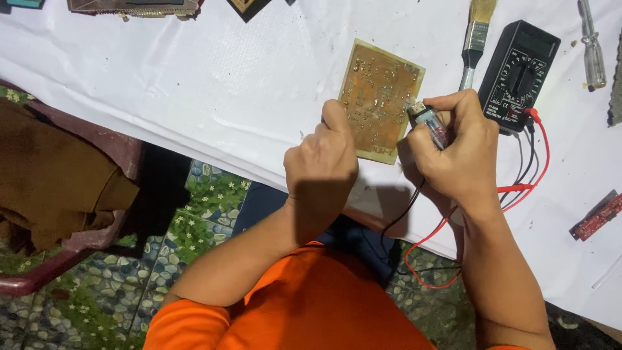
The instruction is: Applying hot glue to an electronic circuit board by melting a glue stick with a handheld lighter.
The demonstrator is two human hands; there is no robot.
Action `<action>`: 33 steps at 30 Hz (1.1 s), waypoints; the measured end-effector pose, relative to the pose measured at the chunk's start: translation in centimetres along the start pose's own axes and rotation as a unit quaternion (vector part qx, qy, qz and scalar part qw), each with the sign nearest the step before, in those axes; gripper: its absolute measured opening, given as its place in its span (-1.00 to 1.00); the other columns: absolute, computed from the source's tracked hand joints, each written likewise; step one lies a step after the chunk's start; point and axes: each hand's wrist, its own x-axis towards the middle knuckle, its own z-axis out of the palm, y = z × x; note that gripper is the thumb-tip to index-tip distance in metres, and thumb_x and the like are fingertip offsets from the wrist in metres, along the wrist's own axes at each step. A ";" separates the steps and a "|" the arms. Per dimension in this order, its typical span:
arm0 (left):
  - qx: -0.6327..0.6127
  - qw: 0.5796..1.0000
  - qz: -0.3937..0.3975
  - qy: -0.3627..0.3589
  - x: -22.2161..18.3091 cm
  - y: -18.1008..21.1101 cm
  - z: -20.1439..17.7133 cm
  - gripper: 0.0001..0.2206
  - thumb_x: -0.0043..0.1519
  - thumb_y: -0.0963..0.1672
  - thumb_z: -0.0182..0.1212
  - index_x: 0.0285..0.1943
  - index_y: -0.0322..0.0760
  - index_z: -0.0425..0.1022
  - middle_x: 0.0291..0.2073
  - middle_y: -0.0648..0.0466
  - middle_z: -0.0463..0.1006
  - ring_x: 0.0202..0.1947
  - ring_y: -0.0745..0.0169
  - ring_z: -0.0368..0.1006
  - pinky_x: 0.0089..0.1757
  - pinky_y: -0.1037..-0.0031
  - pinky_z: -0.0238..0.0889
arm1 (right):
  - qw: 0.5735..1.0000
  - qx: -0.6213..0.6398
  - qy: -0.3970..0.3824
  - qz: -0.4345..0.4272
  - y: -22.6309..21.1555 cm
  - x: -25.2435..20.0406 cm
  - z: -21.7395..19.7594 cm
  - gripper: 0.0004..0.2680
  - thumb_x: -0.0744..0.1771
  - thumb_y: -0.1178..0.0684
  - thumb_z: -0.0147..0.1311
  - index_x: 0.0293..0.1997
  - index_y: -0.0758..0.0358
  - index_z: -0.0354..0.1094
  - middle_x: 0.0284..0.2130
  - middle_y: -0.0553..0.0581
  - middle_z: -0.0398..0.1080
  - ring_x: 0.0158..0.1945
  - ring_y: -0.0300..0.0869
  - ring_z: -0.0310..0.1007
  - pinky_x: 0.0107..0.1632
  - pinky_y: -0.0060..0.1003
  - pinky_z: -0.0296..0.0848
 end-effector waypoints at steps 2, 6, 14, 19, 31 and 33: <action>-0.017 1.000 0.000 -0.003 0.1 0.0 -0.1 -0.85 0.34 -0.24 -0.03 -0.32 -0.21 0.26 -0.80 0.32 0.21 -0.87 0.44 0.27 -0.65 0.45 0.30 | 1.000 0.001 0.001 -0.002 0.0 0.0 0.0 -0.82 0.28 0.22 0.09 -0.06 0.44 0.35 -0.77 0.18 0.15 -0.65 -0.13 0.12 -0.49 -0.29 0.07; -0.021 1.000 -0.002 -0.004 0.0 -0.1 -0.1 -0.84 0.33 -0.24 0.00 -0.33 -0.22 0.26 -0.81 0.31 0.22 -0.87 0.43 0.27 -0.65 0.44 0.30 | 1.000 0.000 0.002 -0.004 0.0 0.0 0.1 -0.83 0.27 0.23 0.10 -0.07 0.44 0.36 -0.76 0.19 0.17 -0.65 -0.13 0.13 -0.49 -0.30 0.06; -0.007 1.000 0.008 0.012 0.2 -0.2 -0.4 -0.82 0.32 -0.25 0.02 -0.37 -0.20 0.26 -0.82 0.35 0.19 -0.88 0.48 0.23 -0.68 0.50 0.25 | 1.000 0.002 -0.001 -0.004 0.0 0.0 0.1 -0.82 0.28 0.23 0.10 -0.07 0.45 0.36 -0.76 0.18 0.17 -0.64 -0.13 0.14 -0.49 -0.30 0.06; -0.003 0.999 0.018 0.028 0.1 -0.3 -0.1 -0.82 0.34 -0.26 0.02 -0.36 -0.22 0.30 -0.84 0.31 0.18 -0.90 0.47 0.19 -0.70 0.54 0.22 | 1.000 -0.002 -0.009 -0.007 0.0 0.0 0.0 -0.82 0.28 0.21 0.09 -0.06 0.44 0.35 -0.76 0.17 0.18 -0.63 -0.16 0.13 -0.48 -0.29 0.07; 0.041 0.997 0.018 0.057 0.2 -0.2 -0.7 -0.80 0.28 -0.25 0.07 -0.41 -0.14 0.29 -0.83 0.38 0.16 -0.89 0.52 0.17 -0.69 0.59 0.19 | 1.000 0.000 -0.006 -0.012 -0.2 0.0 0.0 -0.81 0.28 0.23 0.09 -0.05 0.47 0.34 -0.75 0.20 0.18 -0.64 -0.13 0.15 -0.49 -0.29 0.06; 0.037 0.998 0.018 0.057 0.2 -0.2 -0.7 -0.79 0.27 -0.26 0.06 -0.41 -0.15 0.28 -0.83 0.38 0.15 -0.89 0.53 0.16 -0.70 0.59 0.19 | 1.000 -0.001 -0.006 -0.012 -0.2 0.0 0.0 -0.81 0.28 0.23 0.09 -0.05 0.46 0.34 -0.75 0.20 0.18 -0.64 -0.13 0.15 -0.50 -0.29 0.06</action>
